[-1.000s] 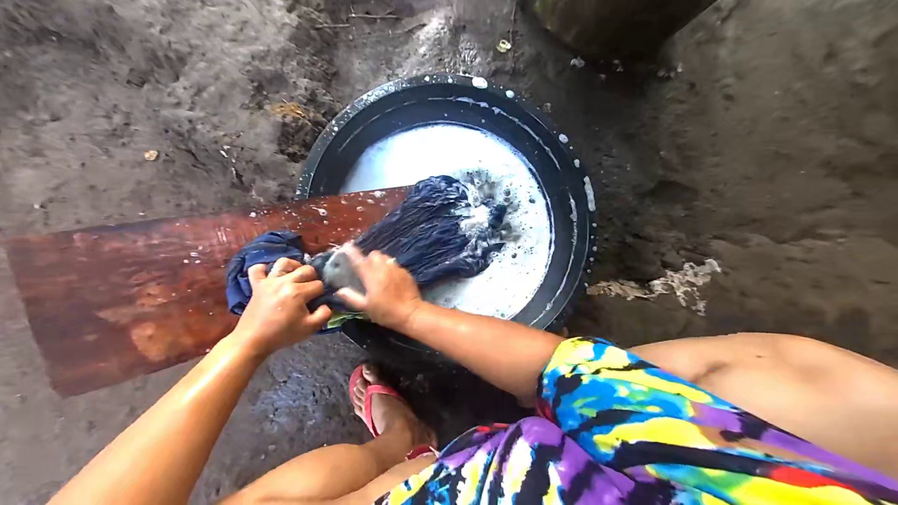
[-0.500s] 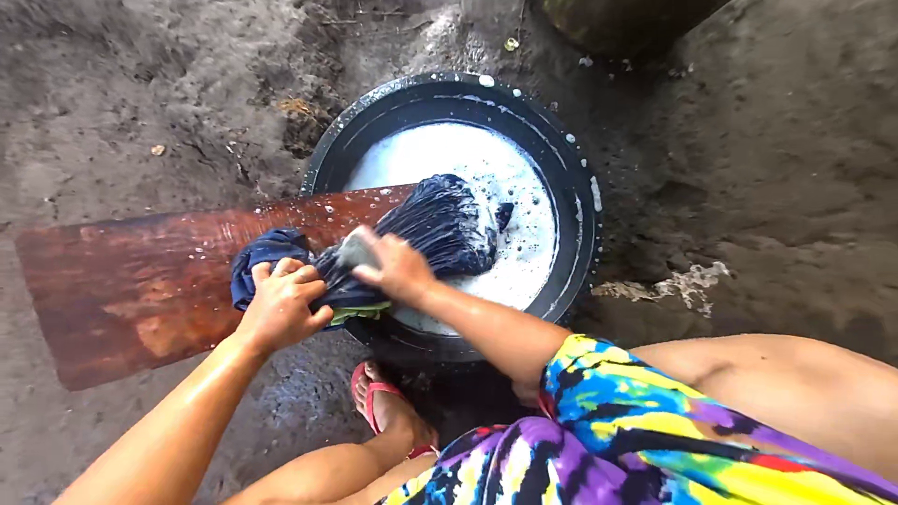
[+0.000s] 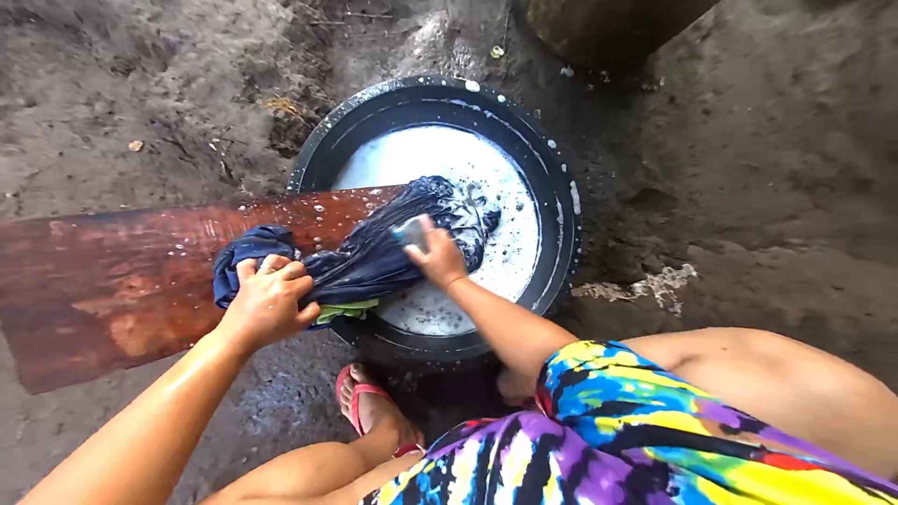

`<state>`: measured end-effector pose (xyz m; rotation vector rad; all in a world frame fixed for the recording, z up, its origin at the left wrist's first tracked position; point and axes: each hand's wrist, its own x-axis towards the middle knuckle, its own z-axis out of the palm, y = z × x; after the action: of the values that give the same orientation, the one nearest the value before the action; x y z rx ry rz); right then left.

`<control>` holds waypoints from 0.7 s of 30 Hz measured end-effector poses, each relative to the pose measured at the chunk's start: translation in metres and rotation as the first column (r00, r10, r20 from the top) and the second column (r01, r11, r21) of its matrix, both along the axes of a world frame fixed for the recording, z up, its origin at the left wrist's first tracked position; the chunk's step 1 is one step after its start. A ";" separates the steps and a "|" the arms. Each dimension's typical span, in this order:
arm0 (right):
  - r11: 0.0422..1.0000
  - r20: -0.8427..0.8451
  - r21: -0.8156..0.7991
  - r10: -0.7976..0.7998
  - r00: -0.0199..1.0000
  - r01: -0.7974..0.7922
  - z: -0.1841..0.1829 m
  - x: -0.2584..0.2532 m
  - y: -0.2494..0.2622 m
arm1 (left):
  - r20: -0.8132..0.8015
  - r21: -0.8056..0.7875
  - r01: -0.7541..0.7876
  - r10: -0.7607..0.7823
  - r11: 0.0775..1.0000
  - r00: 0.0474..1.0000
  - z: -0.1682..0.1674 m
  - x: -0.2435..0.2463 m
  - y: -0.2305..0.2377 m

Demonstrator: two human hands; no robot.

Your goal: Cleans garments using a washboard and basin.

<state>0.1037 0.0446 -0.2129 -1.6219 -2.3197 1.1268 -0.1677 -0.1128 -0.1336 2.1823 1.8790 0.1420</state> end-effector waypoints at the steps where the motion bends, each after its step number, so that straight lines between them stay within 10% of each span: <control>1: 0.993 0.059 -0.004 -0.116 0.992 0.116 -0.015 0.024 0.021 | 0.006 -0.010 0.005 -0.005 1.000 1.000 0.001 -0.001 0.000; 9: 0.672 -0.015 -0.370 -0.695 0.719 0.642 -0.017 0.067 0.021 | 0.065 0.082 -0.071 0.066 0.994 0.996 0.010 -0.008 -0.011; 15: 0.567 -0.225 -0.699 -0.753 0.618 0.436 0.005 0.085 0.022 | 0.475 0.135 -0.092 0.018 0.987 0.880 0.069 0.045 0.022; 21: 0.633 -0.531 -0.701 -0.771 0.352 0.329 0.062 0.145 0.090 | 0.412 0.066 -0.248 0.200 0.966 0.889 0.117 0.053 0.054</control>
<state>0.2489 0.1349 -0.1510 -1.3543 -0.7621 1.7878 -0.1151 -0.0585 -0.0162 1.8119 1.9041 0.7082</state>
